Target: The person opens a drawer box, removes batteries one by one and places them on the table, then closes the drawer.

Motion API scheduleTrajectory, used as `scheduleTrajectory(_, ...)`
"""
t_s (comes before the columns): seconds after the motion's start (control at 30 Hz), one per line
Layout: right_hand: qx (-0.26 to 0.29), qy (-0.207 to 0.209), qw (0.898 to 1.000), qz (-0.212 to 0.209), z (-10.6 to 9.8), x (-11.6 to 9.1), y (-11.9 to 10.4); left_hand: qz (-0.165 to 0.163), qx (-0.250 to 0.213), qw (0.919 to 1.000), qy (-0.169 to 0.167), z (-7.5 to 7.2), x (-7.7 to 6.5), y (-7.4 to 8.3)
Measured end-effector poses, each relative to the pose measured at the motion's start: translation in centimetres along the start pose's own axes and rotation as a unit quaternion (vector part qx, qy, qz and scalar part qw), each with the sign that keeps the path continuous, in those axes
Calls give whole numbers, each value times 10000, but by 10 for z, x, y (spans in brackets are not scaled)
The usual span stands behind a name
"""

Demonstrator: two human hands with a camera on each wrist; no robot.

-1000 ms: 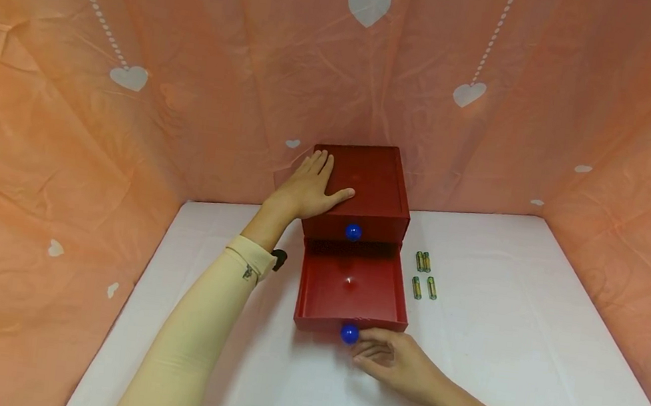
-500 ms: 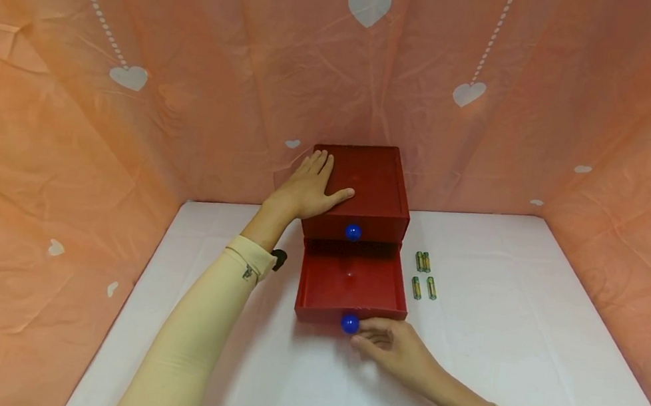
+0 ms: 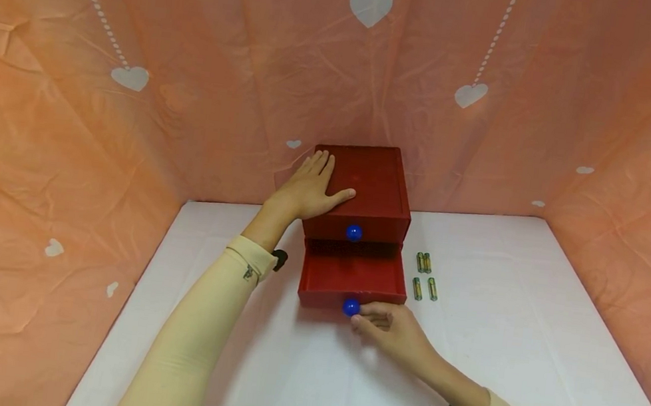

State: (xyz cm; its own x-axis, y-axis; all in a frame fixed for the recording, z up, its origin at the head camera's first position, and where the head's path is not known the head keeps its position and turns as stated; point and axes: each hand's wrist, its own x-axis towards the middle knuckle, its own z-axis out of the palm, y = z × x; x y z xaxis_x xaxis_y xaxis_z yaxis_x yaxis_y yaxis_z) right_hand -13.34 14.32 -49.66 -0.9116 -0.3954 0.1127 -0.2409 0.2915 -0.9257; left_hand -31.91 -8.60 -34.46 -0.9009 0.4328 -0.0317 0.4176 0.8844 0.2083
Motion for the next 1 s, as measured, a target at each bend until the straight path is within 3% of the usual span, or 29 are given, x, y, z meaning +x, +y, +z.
scheduleTrajectory(1.0, 85, 442, 9989, 114, -12, 43, 7, -51, 5, 10000, -1, 0, -2, 2)
